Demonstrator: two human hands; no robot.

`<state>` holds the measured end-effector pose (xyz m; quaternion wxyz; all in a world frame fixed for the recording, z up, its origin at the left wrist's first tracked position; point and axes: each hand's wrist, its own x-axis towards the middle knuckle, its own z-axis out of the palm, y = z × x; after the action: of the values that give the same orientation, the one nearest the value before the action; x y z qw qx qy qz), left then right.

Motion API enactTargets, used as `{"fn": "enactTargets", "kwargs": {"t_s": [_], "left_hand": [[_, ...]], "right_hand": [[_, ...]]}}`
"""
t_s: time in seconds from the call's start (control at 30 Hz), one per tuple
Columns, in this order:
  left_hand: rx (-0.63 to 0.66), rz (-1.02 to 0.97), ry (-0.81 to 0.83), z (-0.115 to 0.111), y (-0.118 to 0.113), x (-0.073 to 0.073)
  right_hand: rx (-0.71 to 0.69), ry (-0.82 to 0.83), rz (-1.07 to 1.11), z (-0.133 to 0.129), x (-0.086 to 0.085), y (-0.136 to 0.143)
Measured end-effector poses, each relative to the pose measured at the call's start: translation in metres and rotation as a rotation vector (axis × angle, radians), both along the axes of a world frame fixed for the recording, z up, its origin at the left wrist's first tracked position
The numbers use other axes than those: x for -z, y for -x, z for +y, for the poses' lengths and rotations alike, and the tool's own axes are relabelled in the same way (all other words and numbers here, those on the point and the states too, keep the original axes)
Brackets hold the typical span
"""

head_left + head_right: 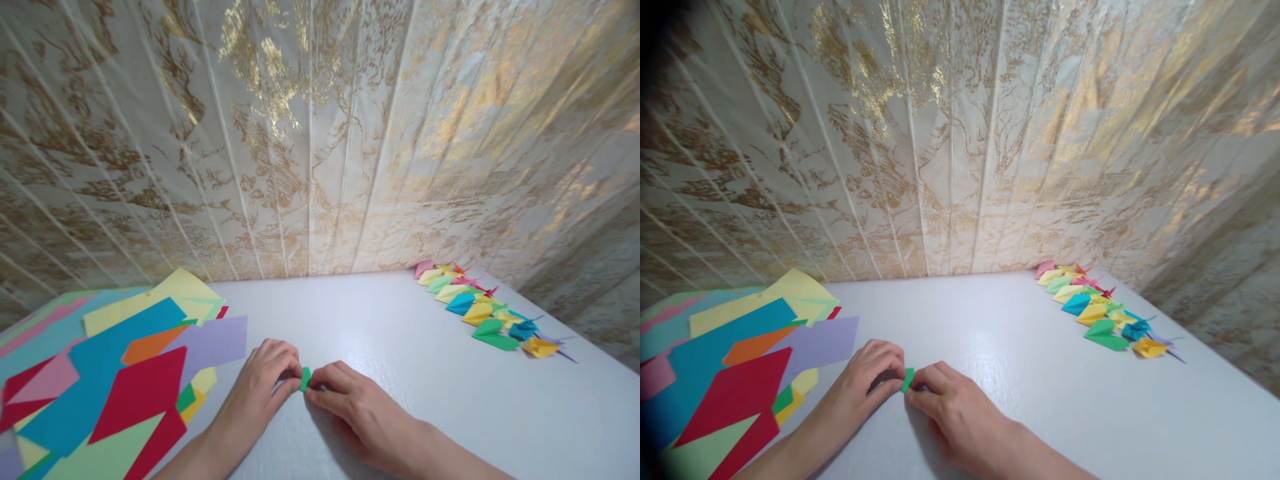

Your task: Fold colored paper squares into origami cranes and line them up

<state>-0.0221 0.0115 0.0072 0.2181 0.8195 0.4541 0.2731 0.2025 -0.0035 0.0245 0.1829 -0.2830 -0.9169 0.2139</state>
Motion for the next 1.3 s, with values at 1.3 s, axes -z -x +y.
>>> {"fn": "enactTargets", "kwargs": {"t_s": [1.3], "left_hand": [[-0.189, 0.108, 0.137, -0.006, -0.009, -0.007]], "right_hand": [[-0.022, -0.167, -0.123, 0.002, 0.009, 0.004]]}}
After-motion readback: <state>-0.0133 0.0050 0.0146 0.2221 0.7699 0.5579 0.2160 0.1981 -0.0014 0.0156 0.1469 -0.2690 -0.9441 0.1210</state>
